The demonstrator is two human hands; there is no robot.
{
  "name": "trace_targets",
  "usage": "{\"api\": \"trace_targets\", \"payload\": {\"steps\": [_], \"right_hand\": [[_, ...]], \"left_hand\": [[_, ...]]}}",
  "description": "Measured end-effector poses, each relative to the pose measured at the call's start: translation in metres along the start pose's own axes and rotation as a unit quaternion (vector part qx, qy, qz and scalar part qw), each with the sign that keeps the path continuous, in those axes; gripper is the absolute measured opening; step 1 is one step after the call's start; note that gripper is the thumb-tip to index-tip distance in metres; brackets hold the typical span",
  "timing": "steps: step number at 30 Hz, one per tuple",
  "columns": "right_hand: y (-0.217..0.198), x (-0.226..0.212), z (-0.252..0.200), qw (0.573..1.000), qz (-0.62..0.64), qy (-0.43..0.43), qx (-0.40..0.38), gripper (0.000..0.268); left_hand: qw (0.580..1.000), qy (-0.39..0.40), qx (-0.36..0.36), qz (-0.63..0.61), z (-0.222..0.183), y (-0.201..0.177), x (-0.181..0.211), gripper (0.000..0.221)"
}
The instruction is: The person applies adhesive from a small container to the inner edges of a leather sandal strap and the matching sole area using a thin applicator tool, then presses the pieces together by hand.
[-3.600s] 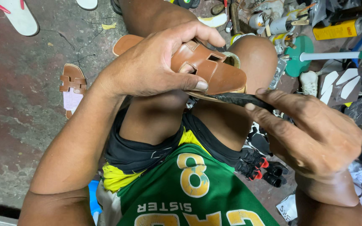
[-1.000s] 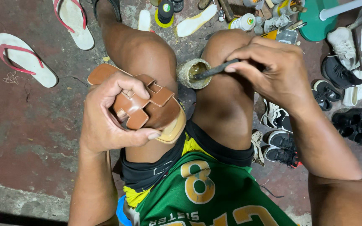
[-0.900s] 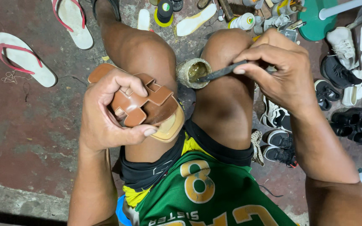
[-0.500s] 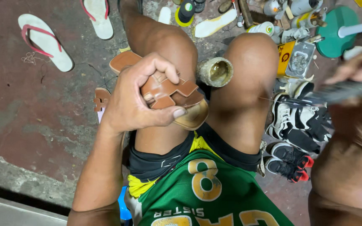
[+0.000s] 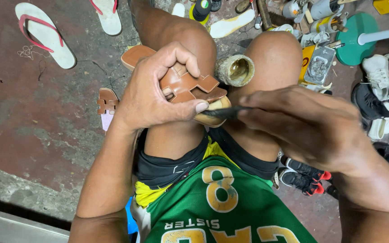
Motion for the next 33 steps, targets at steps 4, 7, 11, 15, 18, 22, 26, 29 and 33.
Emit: {"api": "trace_targets", "payload": {"steps": [4,7,11,15,18,22,26,29,33], "right_hand": [[0.012,0.001,0.011,0.995,-0.064,-0.055,-0.048,0.033],[0.002,0.005,0.007,0.992,-0.103,0.01,-0.065,0.031],[0.006,0.003,0.009,0.996,-0.076,-0.038,-0.025,0.024],[0.021,0.004,0.012,0.996,-0.058,-0.066,0.007,0.022],[0.019,0.006,0.006,0.998,-0.053,-0.04,-0.007,0.024],[0.003,0.009,-0.008,0.997,-0.046,0.037,-0.048,0.033],[-0.002,0.012,-0.01,0.996,-0.036,0.036,-0.076,0.038],[-0.002,0.013,-0.009,0.995,-0.057,0.031,-0.071,0.035],[-0.001,0.018,-0.016,0.996,-0.005,0.019,-0.082,0.032]], "left_hand": [[1.0,0.003,-0.008,-0.004,0.0,0.0,0.0,0.047],[1.0,0.011,-0.01,-0.015,-0.001,-0.001,0.001,0.047],[0.999,0.008,-0.015,-0.034,-0.001,-0.001,-0.001,0.048],[0.999,0.026,-0.011,-0.025,-0.002,-0.001,-0.004,0.046],[0.999,0.042,-0.004,-0.023,-0.003,-0.003,-0.003,0.046],[0.999,0.027,-0.012,-0.023,-0.002,0.0,-0.002,0.048],[1.0,0.019,-0.015,-0.012,-0.002,0.001,0.001,0.05],[1.0,0.021,-0.016,-0.002,-0.001,0.003,0.002,0.05],[1.0,0.007,-0.02,-0.015,-0.002,0.004,0.003,0.052]]}}
Point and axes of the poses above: each hand's wrist, its own z-axis towards the middle knuckle, its own y-axis out of the palm, x = y × z, the point moved 6 cm from there along z, towards the middle knuckle, and after that the axes turned 4 degrees about -y, right-handed, at the moved point
